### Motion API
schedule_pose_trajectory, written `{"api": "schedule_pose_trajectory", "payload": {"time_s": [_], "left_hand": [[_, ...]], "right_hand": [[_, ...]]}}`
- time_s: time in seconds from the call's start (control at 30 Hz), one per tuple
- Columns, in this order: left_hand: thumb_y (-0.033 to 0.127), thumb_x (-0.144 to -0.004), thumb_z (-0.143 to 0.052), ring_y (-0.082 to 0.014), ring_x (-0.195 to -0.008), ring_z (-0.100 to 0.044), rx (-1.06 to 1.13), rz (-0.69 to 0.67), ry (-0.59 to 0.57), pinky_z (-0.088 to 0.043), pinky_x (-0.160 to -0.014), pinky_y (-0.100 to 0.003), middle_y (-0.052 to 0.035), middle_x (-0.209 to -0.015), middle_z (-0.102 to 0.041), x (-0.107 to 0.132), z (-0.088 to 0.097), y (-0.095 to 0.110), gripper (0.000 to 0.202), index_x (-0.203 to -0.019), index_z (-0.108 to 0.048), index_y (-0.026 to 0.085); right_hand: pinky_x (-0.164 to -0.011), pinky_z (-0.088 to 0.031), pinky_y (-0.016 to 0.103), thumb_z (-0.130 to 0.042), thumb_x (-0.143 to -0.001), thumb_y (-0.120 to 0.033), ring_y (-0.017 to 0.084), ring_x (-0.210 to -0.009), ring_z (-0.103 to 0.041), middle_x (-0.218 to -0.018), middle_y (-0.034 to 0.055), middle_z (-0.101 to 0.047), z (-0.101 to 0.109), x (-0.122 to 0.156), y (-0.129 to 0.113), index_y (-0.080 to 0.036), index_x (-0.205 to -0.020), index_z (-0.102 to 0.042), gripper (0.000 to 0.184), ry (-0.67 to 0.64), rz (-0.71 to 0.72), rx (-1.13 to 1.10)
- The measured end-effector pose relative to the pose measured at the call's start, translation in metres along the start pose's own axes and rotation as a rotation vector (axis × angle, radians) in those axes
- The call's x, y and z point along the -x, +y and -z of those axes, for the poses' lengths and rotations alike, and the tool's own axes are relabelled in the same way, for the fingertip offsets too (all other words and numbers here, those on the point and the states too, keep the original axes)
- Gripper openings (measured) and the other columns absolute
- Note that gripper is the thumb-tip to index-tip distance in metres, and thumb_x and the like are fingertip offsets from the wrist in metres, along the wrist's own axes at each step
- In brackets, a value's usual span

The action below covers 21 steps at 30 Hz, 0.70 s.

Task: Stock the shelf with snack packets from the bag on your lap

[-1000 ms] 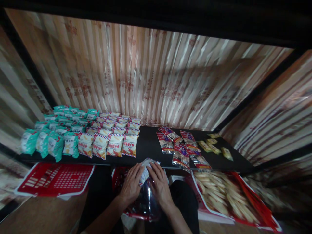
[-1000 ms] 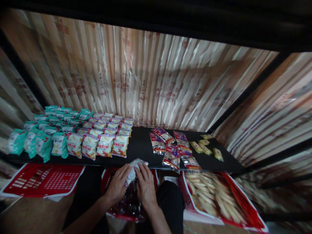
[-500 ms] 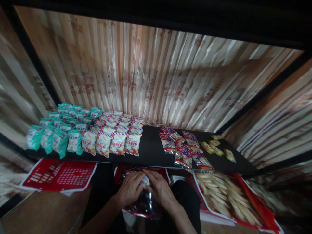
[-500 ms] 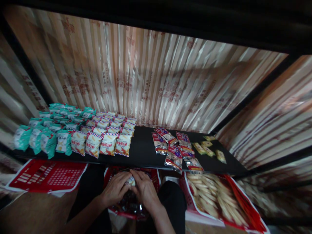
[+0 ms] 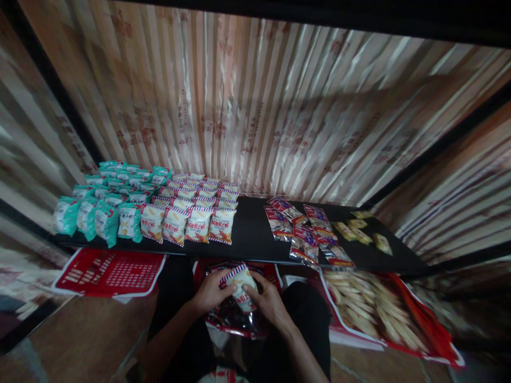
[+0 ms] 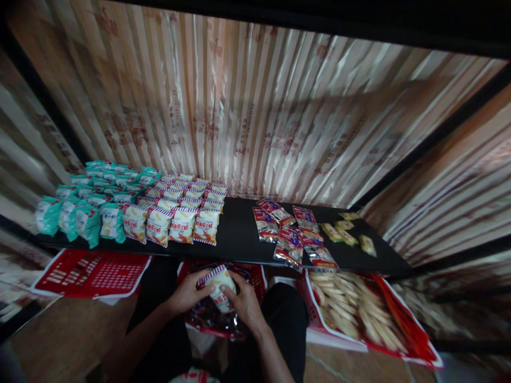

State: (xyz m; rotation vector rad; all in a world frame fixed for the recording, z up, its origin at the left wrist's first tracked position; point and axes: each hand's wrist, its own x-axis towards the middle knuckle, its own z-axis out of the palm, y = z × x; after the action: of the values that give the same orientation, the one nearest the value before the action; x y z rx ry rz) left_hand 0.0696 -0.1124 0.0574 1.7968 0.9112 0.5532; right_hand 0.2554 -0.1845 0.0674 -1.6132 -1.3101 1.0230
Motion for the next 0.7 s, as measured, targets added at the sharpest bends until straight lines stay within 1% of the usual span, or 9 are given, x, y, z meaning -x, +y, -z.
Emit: {"api": "schedule_pose_trajectory", "payload": {"time_s": [0.1,0.2,0.3,0.4,0.47,0.53,0.63,0.7], "left_hand": [[0.034,-0.075,-0.062,-0.0205,-0.094,-0.064,0.191,0.076,-0.001,-0.05,-0.084,-0.031,-0.0059,-0.107,-0.068,-0.004,-0.005,-0.009,0.044,-0.115,-0.059,0.017],[0.036,-0.072,-0.066,-0.0198,-0.088,-0.066,0.406,0.156,0.026,-0.052,-0.078,-0.031,-0.0088,-0.105,-0.068,-0.008,-0.012,-0.015,0.052,-0.117,-0.054,0.014],[0.037,-0.068,-0.071,-0.02,-0.092,-0.065,0.577,0.176,0.088,-0.052,-0.082,-0.032,-0.0118,-0.11,-0.066,-0.011,-0.016,-0.014,0.065,-0.124,-0.048,0.013],[0.037,-0.067,-0.073,-0.0198,-0.095,-0.065,0.657,0.206,0.171,-0.051,-0.085,-0.033,-0.0131,-0.11,-0.065,-0.014,-0.021,-0.012,0.072,-0.127,-0.043,0.013],[0.037,-0.068,-0.073,-0.0201,-0.096,-0.065,0.688,0.217,0.228,-0.05,-0.086,-0.034,-0.0136,-0.111,-0.064,-0.016,-0.025,-0.01,0.069,-0.127,-0.043,0.014],[0.037,-0.071,-0.071,-0.0206,-0.097,-0.064,0.702,0.205,0.258,-0.05,-0.087,-0.034,-0.0132,-0.111,-0.065,-0.018,-0.028,-0.008,0.061,-0.123,-0.047,0.015],[0.038,-0.073,-0.069,-0.0211,-0.097,-0.065,0.665,0.18,0.24,-0.051,-0.086,-0.034,-0.012,-0.109,-0.066,-0.019,-0.032,-0.006,0.047,-0.111,-0.055,0.015],[0.038,-0.073,-0.069,-0.021,-0.096,-0.065,0.63,0.192,0.221,-0.052,-0.084,-0.033,-0.0117,-0.11,-0.066,-0.019,-0.035,-0.005,0.044,-0.109,-0.056,0.015]], "right_hand": [[-0.079,-0.052,0.036,-0.063,-0.075,-0.05,0.025,-0.09,-0.065,-0.097,0.0068,-0.071,-0.002,0.0,0.004,-0.018,-0.112,-0.062,0.05,0.003,-0.051,-0.102],[-0.076,-0.053,0.038,-0.066,-0.071,-0.051,0.026,-0.086,-0.066,-0.097,0.0072,-0.071,-0.006,-0.001,0.004,-0.018,-0.109,-0.063,0.051,0.065,-0.108,-0.227],[-0.074,-0.054,0.039,-0.069,-0.068,-0.053,0.027,-0.083,-0.067,-0.094,0.0074,-0.072,-0.012,-0.002,0.003,-0.018,-0.106,-0.063,0.052,0.13,-0.16,-0.378],[-0.072,-0.054,0.041,-0.071,-0.064,-0.054,0.028,-0.08,-0.068,-0.088,0.007,-0.073,-0.017,-0.004,0.002,-0.017,-0.102,-0.064,0.053,0.191,-0.203,-0.486],[-0.072,-0.054,0.042,-0.072,-0.063,-0.054,0.028,-0.078,-0.068,-0.086,0.0076,-0.073,-0.02,-0.005,0.002,-0.017,-0.101,-0.065,0.054,0.22,-0.214,-0.517],[-0.073,-0.054,0.042,-0.071,-0.064,-0.055,0.028,-0.078,-0.068,-0.086,0.0079,-0.073,-0.022,-0.007,0.005,-0.016,-0.101,-0.065,0.054,0.242,-0.214,-0.509],[-0.076,-0.054,0.041,-0.069,-0.066,-0.056,0.028,-0.085,-0.067,-0.088,0.0076,-0.073,-0.024,-0.01,0.011,-0.016,-0.103,-0.064,0.055,0.284,-0.201,-0.468],[-0.077,-0.054,0.04,-0.068,-0.067,-0.055,0.028,-0.088,-0.067,-0.091,0.0077,-0.073,-0.025,-0.011,0.015,-0.016,-0.106,-0.063,0.055,0.317,-0.191,-0.461]]}}
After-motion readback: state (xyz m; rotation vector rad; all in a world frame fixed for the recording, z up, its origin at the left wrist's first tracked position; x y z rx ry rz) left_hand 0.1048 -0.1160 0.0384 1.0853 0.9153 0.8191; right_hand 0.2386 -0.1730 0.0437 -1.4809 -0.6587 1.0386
